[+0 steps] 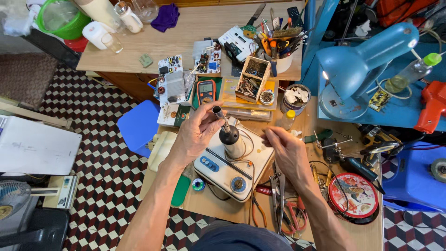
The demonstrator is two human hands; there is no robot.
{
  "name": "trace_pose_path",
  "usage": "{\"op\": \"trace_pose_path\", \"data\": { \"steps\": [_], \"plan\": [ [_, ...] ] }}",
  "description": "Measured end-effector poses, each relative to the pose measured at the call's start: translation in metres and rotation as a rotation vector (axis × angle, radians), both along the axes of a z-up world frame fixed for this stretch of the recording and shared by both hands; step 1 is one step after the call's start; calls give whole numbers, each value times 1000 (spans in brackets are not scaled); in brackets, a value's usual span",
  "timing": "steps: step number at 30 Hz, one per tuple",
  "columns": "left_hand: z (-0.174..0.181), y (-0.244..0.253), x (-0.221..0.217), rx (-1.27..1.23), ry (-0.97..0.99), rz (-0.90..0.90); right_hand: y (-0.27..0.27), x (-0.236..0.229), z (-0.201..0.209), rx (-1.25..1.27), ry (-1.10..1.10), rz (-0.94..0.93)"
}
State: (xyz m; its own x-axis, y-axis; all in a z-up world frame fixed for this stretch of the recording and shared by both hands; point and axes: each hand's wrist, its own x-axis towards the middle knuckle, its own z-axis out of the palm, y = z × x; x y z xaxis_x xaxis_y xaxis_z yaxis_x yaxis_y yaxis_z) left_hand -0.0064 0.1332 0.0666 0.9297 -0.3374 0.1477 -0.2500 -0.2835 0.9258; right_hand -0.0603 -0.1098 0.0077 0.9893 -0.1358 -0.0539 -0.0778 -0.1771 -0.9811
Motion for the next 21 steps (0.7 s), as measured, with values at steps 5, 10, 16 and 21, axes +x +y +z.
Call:
{"op": "trace_pose_path", "data": {
  "steps": [5, 10, 16, 21],
  "plan": [
    [-4, -3, -6, 12, 63, 66, 25, 51, 78, -337, -287, 243],
    [-21, -1, -3, -129, 31, 40, 44, 74, 105, -608, -840, 565],
    [-37, -2, 0, -280, -4, -17, 62, 77, 106, -798, -498, 529],
    [-57, 5, -1, -149, 1, 7, 69, 76, 112, -916, -389, 566]
  ]
}}
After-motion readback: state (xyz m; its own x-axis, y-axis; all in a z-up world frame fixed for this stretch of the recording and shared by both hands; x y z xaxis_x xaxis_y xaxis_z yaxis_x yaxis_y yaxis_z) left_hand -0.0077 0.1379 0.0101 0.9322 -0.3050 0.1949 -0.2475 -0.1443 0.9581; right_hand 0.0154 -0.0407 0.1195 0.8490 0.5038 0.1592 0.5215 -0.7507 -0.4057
